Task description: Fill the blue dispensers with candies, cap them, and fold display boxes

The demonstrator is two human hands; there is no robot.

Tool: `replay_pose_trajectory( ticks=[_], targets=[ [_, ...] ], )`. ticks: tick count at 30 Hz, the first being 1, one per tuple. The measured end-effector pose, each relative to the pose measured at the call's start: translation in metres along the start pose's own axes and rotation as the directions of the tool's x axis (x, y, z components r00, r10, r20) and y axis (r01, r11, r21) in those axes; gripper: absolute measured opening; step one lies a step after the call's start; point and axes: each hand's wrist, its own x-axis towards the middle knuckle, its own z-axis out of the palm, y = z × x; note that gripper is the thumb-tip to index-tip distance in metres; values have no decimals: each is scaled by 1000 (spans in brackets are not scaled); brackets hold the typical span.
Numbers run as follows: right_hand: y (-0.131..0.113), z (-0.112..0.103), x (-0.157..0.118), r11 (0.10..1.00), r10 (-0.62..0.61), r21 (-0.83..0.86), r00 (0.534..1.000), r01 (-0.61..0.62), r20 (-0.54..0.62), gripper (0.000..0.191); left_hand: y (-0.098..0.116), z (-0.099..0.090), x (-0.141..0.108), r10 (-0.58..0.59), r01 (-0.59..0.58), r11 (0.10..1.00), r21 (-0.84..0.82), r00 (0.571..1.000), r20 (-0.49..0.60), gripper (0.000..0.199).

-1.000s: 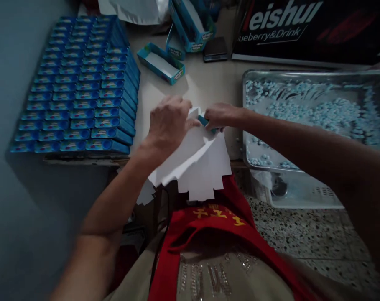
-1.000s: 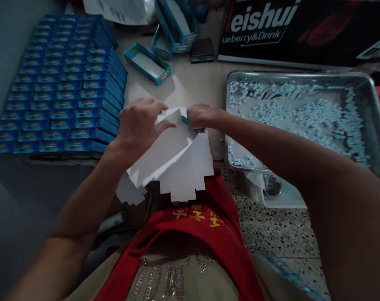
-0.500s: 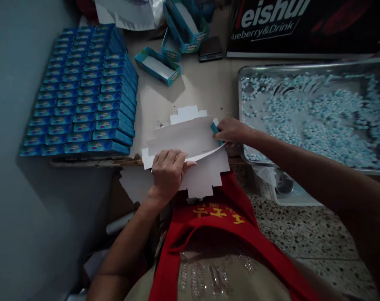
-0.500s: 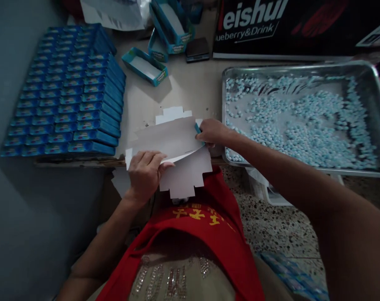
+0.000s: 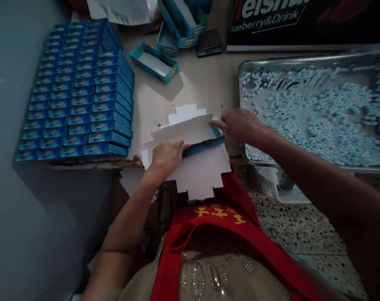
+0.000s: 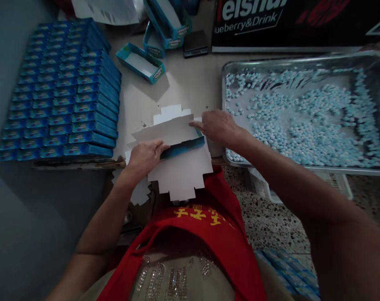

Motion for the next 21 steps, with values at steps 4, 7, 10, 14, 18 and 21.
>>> replay_pose_trajectory(
  ticks=[4, 7, 10, 14, 18, 21],
  targets=[
    [-11, 20, -37, 947, -315, -160, 897, 278, -309, 39, -17, -7, 34, 73, -29, 986, -166, 961, 268, 42],
    [-14, 58, -50, 824, -552, -274, 812, 495, -193, 29, -17, 0, 27, 63, -23, 986, -163, 966, 250, 35],
    [-11, 87, -48, 830, -534, -284, 830, 479, -161, 29, -8, 16, -2, 35, -35, 999, -10, 998, -52, 21],
    [-9, 94, -44, 851, -515, -251, 827, 462, -224, 31, -3, 45, -38, 194, -151, 967, 203, 957, -216, 28],
    [-8, 89, -44, 864, -496, -224, 839, 452, -221, 32, -5, 62, -46, 180, -118, 948, 295, 965, -192, 26],
    [-10, 88, -43, 861, -493, -230, 856, 453, -159, 29, -4, 62, -43, 145, -88, 951, 298, 974, -176, 27]
  ],
)
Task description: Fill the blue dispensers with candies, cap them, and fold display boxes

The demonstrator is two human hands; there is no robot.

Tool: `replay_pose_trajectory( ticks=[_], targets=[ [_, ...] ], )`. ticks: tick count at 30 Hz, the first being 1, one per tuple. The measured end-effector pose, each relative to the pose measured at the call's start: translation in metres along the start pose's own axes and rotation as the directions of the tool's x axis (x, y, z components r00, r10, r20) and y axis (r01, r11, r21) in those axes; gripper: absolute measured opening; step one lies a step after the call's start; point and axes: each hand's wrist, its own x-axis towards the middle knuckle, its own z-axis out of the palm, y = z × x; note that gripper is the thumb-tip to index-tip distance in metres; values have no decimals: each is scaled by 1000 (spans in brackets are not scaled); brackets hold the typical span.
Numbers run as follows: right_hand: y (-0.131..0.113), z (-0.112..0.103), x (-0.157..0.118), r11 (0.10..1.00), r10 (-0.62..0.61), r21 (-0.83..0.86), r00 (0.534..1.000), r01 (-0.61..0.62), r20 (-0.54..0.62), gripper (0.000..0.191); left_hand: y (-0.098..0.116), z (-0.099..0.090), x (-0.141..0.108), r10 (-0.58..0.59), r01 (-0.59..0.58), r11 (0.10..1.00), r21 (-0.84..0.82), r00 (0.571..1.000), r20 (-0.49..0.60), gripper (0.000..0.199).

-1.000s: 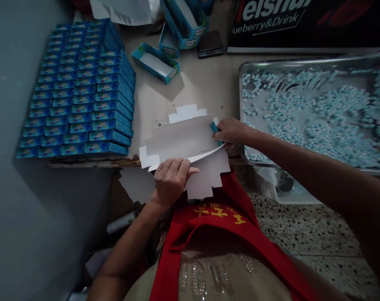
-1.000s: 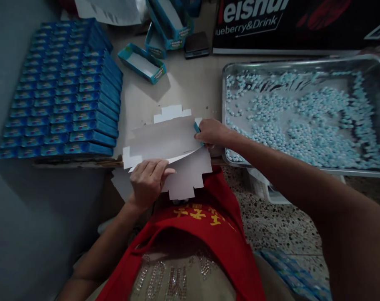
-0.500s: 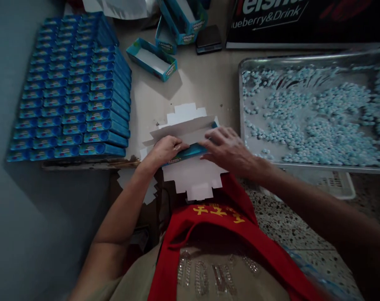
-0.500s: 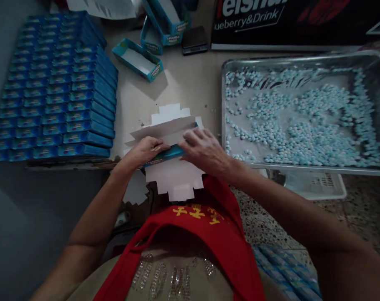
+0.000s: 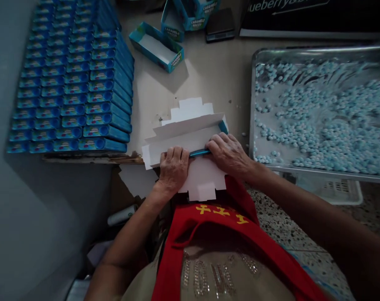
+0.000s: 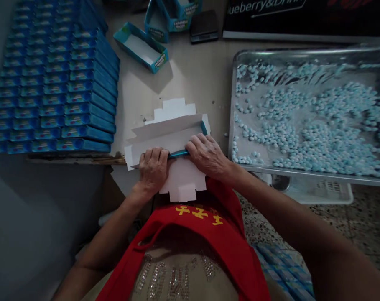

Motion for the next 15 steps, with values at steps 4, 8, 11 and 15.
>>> replay_pose_trajectory(
  ticks=[4, 8, 11, 15],
  targets=[
    [1, -5, 11, 999, -24, -25, 995, 26, 98, 27, 1, -5, 5, -43, 41, 999, 25, 997, 59, 32],
    [7, -20, 22, 998, -67, 11, 965, 66, 255, 25, -4, -13, 6, -14, 12, 1000, 14, 993, 120, 33],
    [10, -26, 18, 991, -128, 67, 946, 113, 298, 18, -10, -18, 4, 44, -36, 998, -59, 988, 149, 23],
    [8, -19, 7, 986, -164, 72, 951, 150, 262, 19, -20, -21, 3, 150, -129, 984, -124, 972, 179, 5]
  ],
)
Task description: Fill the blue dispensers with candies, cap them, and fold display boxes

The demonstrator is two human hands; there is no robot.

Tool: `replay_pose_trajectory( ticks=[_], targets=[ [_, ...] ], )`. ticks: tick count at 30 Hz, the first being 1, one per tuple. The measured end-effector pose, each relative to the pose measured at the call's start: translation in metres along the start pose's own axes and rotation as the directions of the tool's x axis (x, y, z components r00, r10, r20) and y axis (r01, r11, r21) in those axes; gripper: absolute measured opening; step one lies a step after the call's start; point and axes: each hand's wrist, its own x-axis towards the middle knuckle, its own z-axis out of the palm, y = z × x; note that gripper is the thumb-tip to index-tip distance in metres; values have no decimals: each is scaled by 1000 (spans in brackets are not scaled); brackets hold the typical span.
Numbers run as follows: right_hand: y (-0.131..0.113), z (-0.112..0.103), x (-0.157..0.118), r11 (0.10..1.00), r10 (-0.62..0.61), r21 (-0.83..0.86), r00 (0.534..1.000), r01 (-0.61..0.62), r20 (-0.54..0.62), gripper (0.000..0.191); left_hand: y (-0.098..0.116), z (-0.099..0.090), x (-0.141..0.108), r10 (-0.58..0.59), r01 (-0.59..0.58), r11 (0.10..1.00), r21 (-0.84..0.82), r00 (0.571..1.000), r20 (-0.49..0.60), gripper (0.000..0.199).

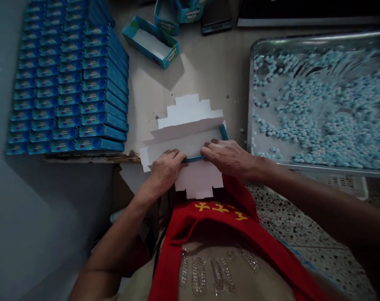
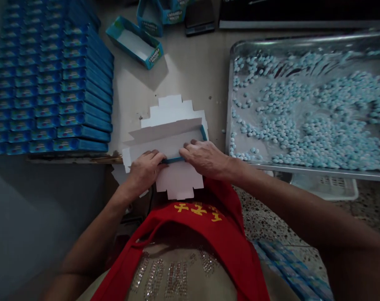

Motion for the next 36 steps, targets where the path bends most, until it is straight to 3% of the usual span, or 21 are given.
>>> replay_pose_trajectory(
  ticks=[3, 6, 9, 12, 14, 16, 18, 21, 24, 26, 28, 30, 33, 36],
  targets=[
    [0, -3, 2, 998, 20, 66, 998, -24, 62, 15, -13, -4, 4, 126, -124, 991, -42, 991, 36, 7],
    [5, -30, -4, 946, -119, 318, 983, 69, 139, 25, -31, -16, 14, 272, -270, 962, -41, 962, 37, 8],
    [13, -62, -24, 848, -197, 492, 979, 196, -51, 35, -47, -30, 26, 376, -377, 926, 21, 926, 23, 16],
    [28, -74, -35, 946, -93, 271, 950, 178, -299, 47, -59, -41, 45, 520, -520, 854, -19, 854, 19, 26],
    [41, -67, -30, 983, -122, 89, 929, 163, -350, 47, -65, -45, 65, 613, -610, 789, -81, 790, 23, 32],
    [51, -55, -18, 977, -206, -15, 914, 214, -349, 33, -69, -51, 89, 645, -641, 763, -85, 764, 30, 33],
    [54, -42, -7, 963, -266, -58, 896, 263, -355, 21, -71, -60, 112, 619, -618, 785, -29, 785, 34, 31],
    [44, -26, -1, 965, -256, -46, 889, 258, -381, 27, -64, -79, 120, 510, -508, 860, 52, 860, -36, 31],
    [27, -14, -1, 985, -153, 14, 898, 175, -412, 38, -39, -86, 84, 295, -287, 955, 71, 937, -186, 38],
    [17, -9, 2, 991, -88, 50, 896, 121, -435, 41, -15, -75, 45, 120, -112, 992, 50, 970, -210, 29],
    [11, -8, 10, 991, -50, 90, 894, 100, -445, 41, 7, -56, 12, -8, 26, 996, 90, 980, -200, 24],
    [8, -9, 22, 982, -28, 154, 899, 105, -437, 39, 19, -35, -3, -138, 176, 975, 135, 957, -253, 25],
    [7, -10, 35, 975, 7, 208, 917, 83, -399, 35, 12, -20, 8, -253, 298, 946, 127, 925, -284, 34],
    [3, -4, 36, 998, 10, 65, 909, 18, -416, 33, -11, -23, 29, -214, 226, 971, 73, 966, -143, 38]
  ],
)
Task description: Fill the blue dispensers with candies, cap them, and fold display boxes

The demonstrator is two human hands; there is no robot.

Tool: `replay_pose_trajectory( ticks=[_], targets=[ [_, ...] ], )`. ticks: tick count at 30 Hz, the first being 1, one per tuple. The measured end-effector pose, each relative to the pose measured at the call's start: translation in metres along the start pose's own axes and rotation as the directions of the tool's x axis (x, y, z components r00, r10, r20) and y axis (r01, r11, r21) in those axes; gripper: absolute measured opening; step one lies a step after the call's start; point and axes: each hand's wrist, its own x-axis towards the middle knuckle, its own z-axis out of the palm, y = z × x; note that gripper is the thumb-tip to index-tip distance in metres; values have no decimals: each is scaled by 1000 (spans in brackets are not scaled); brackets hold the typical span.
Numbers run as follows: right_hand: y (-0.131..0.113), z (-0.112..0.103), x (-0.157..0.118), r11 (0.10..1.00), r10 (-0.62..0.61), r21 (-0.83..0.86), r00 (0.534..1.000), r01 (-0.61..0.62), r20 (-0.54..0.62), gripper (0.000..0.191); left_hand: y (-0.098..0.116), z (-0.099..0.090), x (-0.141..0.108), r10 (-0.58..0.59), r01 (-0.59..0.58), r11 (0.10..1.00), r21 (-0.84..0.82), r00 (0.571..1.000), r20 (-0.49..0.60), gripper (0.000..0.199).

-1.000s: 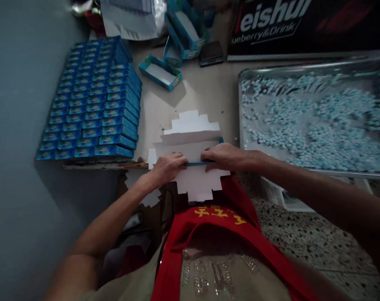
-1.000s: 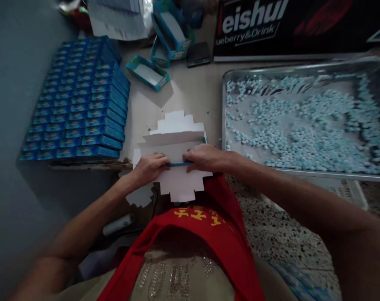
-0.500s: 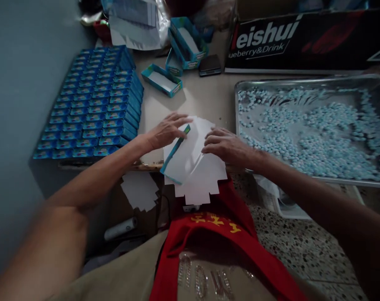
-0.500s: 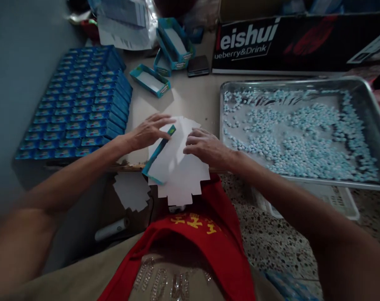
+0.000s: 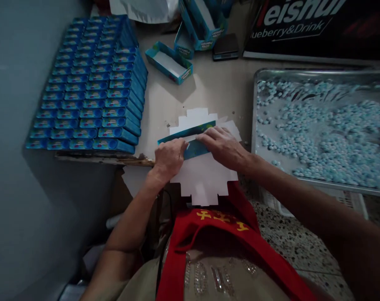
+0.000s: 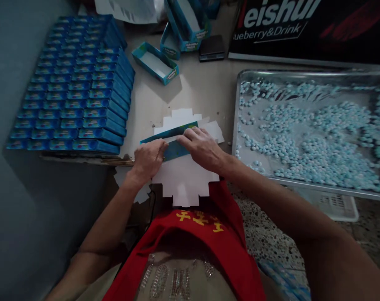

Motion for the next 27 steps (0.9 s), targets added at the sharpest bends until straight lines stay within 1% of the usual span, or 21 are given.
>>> replay_pose_trajectory(
  ticks=[1, 3, 4, 5, 6, 9, 10, 12, 14, 15, 17, 19, 20, 21, 24, 25, 27],
  targets=[
    [-3, 2, -4, 998, -17, -62, 1000, 15, -21, 35, -6, -2, 6, 31, -30, 999, -19, 998, 47, 39],
    [-9, 7, -12, 989, -53, -141, 997, 43, -63, 50, -16, -5, 10, 92, -89, 995, -41, 991, 95, 41],
    [-11, 8, -15, 987, -55, -153, 995, 41, -86, 56, -19, -6, 10, 126, -122, 992, -43, 988, 91, 41],
    [-13, 9, -18, 988, -42, -150, 993, 25, -110, 57, -20, -7, 7, 157, -154, 987, -39, 985, 74, 41],
    [-14, 10, -19, 991, -17, -136, 991, -1, -134, 52, -20, -7, 4, 180, -179, 983, -29, 982, 47, 40],
    [-13, 8, -17, 998, 45, -33, 986, -51, -162, 28, -13, -3, -6, 200, -200, 979, 28, 979, -22, 40],
    [-12, 8, -15, 999, 54, 15, 987, -52, -155, 26, -10, -1, -9, 188, -186, 981, 55, 982, -34, 38],
    [-9, 8, -12, 990, 84, 122, 987, -67, -140, 30, -5, 3, -15, 157, -151, 982, 113, 987, -43, 34],
    [-6, 9, -10, 969, 145, 216, 983, -118, -112, 30, -2, 7, -21, 149, -141, 977, 158, 988, -43, 34],
    [-5, 10, -9, 958, 175, 246, 981, -149, -87, 28, -1, 9, -23, 160, -151, 974, 167, 986, -45, 39],
    [-3, 12, -7, 944, 210, 265, 977, -198, -18, 26, -1, 13, -27, 192, -180, 972, 151, 979, -68, 54],
    [-2, 12, -6, 953, 207, 222, 978, -208, 29, 27, -3, 17, -28, 206, -195, 975, 105, 973, -103, 67],
    [-4, 11, -7, 965, 191, 175, 981, -194, 35, 28, -5, 19, -28, 208, -200, 977, 77, 971, -115, 68],
    [-6, 10, -8, 979, 168, 114, 985, -170, 31, 29, -6, 20, -28, 212, -207, 977, 51, 970, -118, 66],
    [-17, 6, -20, 993, 94, -77, 996, -94, -6, 30, -11, 24, -26, 232, -232, 973, 9, 967, -105, 49],
    [-21, 6, -26, 990, 77, -117, 997, -78, -13, 30, -12, 24, -25, 240, -240, 971, 8, 966, -91, 45],
    [-29, 10, -38, 984, 68, -162, 998, -70, -19, 35, -13, 25, -24, 257, -256, 966, 22, 965, -53, 43]
  ],
)
